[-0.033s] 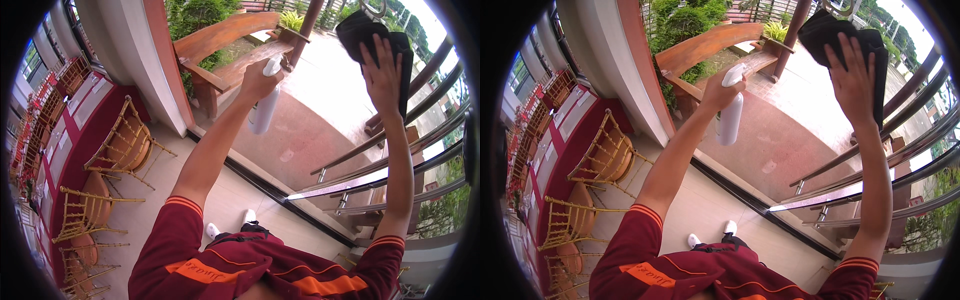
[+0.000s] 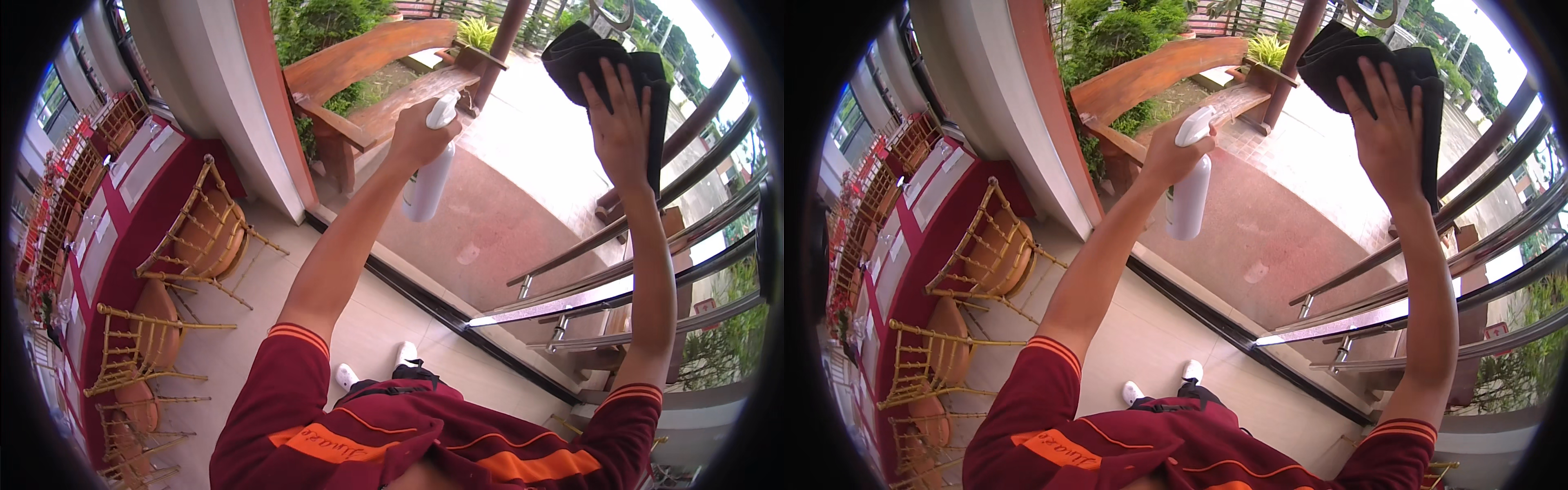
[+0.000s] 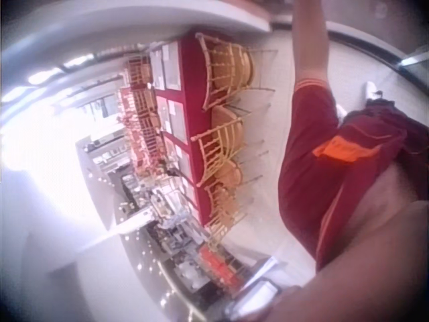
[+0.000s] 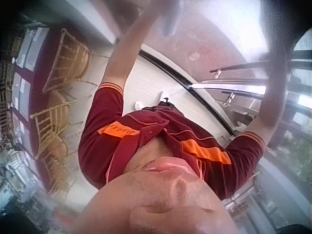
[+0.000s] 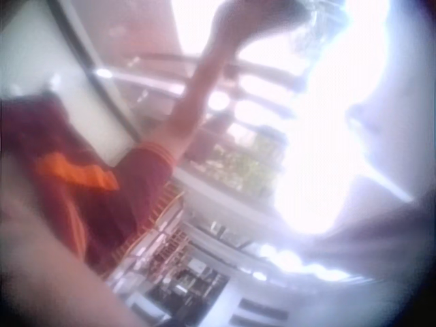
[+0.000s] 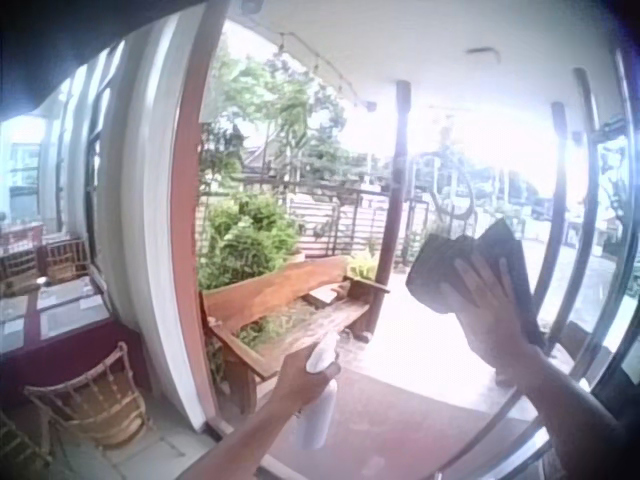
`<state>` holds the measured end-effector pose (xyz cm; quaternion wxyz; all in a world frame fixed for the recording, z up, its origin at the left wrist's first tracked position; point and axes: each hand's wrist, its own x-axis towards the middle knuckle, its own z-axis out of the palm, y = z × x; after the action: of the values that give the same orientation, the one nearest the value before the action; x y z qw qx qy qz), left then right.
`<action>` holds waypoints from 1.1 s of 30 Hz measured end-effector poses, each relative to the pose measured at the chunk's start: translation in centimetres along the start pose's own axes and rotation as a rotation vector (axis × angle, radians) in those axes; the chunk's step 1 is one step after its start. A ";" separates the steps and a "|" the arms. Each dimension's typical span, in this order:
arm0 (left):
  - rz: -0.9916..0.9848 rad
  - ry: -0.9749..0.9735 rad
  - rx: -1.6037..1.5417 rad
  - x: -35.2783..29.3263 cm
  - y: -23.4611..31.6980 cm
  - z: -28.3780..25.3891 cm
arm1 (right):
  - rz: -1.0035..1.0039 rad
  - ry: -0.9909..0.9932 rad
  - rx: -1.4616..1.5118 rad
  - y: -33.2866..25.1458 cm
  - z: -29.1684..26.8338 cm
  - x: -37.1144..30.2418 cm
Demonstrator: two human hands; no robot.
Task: The person cleans a glass door by spraying a cleaning solution and wiping the surface with a cloth. They work on both the exterior and interior sides of the door, systematically covering the entire surface area.
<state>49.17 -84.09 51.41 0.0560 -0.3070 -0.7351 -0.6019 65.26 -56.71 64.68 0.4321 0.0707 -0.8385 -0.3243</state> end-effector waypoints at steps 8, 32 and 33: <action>0.014 -0.060 -0.043 -7.3 -0.6 -1.1 | -0.325 -0.008 0.148 -12.3 6.1 3.9; -0.399 0.064 -0.077 -36.7 -6.6 -12.1 | -0.135 -0.092 0.138 -17.6 9.0 3.9; -0.407 0.069 -0.083 -37.1 -7.0 -12.3 | -0.097 -0.105 0.155 -17.9 8.6 3.0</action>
<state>71.91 -110.25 32.00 -0.0543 -0.1332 -0.7543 -0.6406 53.88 -67.74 52.29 0.3648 0.1271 -0.8781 -0.2823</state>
